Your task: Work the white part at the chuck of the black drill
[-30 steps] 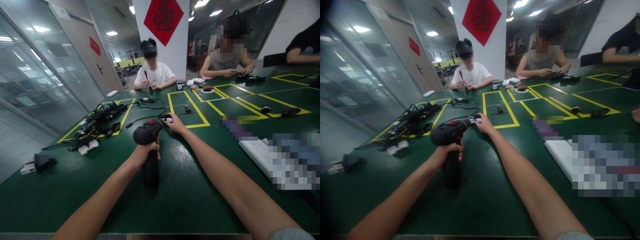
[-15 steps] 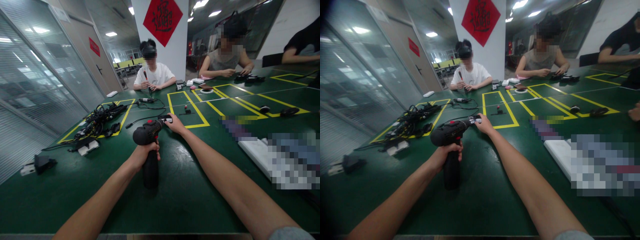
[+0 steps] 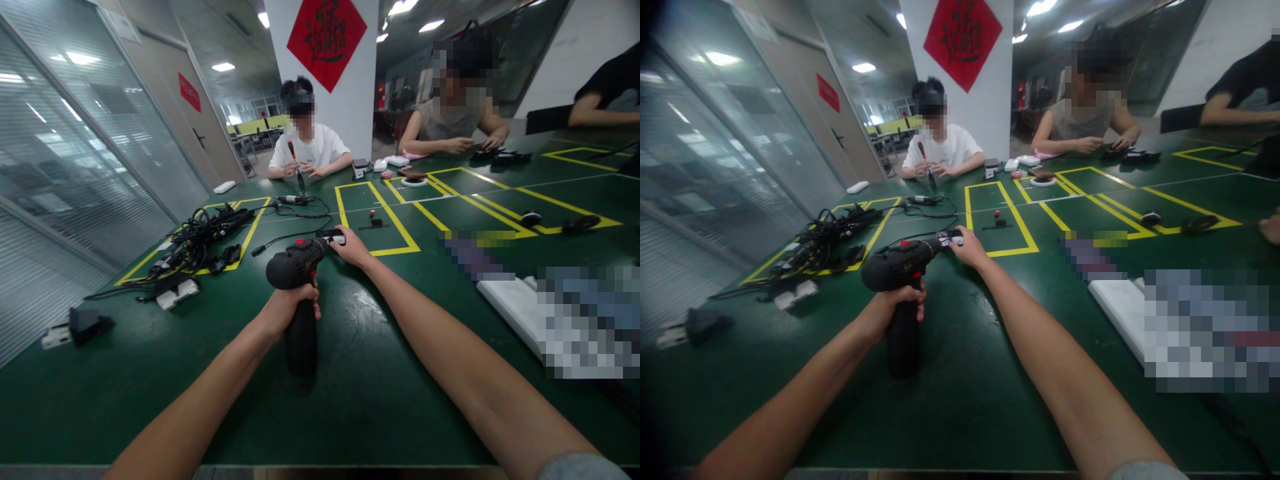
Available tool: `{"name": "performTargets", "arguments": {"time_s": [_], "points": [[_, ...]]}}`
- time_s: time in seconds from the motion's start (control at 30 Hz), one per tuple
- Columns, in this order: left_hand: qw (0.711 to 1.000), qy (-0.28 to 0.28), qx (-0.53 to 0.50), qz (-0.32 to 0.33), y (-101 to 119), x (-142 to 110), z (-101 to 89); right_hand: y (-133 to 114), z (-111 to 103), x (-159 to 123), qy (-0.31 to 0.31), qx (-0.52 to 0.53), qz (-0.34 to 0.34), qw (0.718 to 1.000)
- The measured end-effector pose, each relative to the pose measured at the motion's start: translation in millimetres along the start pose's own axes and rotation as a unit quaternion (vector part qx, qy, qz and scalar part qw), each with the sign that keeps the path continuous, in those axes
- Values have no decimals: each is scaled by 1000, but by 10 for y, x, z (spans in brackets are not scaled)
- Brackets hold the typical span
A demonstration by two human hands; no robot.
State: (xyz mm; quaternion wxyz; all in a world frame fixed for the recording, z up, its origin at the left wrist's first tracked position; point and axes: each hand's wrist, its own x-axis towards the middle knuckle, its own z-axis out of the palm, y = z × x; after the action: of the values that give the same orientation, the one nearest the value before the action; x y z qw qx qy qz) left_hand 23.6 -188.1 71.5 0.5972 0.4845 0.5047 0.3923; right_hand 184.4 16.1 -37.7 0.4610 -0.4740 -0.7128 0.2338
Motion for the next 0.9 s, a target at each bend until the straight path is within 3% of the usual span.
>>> {"name": "performTargets", "arguments": {"time_s": [0.9], "points": [[1000,-13,-1,7,11,-2,-6,-25,-7,-5,-8,-3,4,1000]]}}
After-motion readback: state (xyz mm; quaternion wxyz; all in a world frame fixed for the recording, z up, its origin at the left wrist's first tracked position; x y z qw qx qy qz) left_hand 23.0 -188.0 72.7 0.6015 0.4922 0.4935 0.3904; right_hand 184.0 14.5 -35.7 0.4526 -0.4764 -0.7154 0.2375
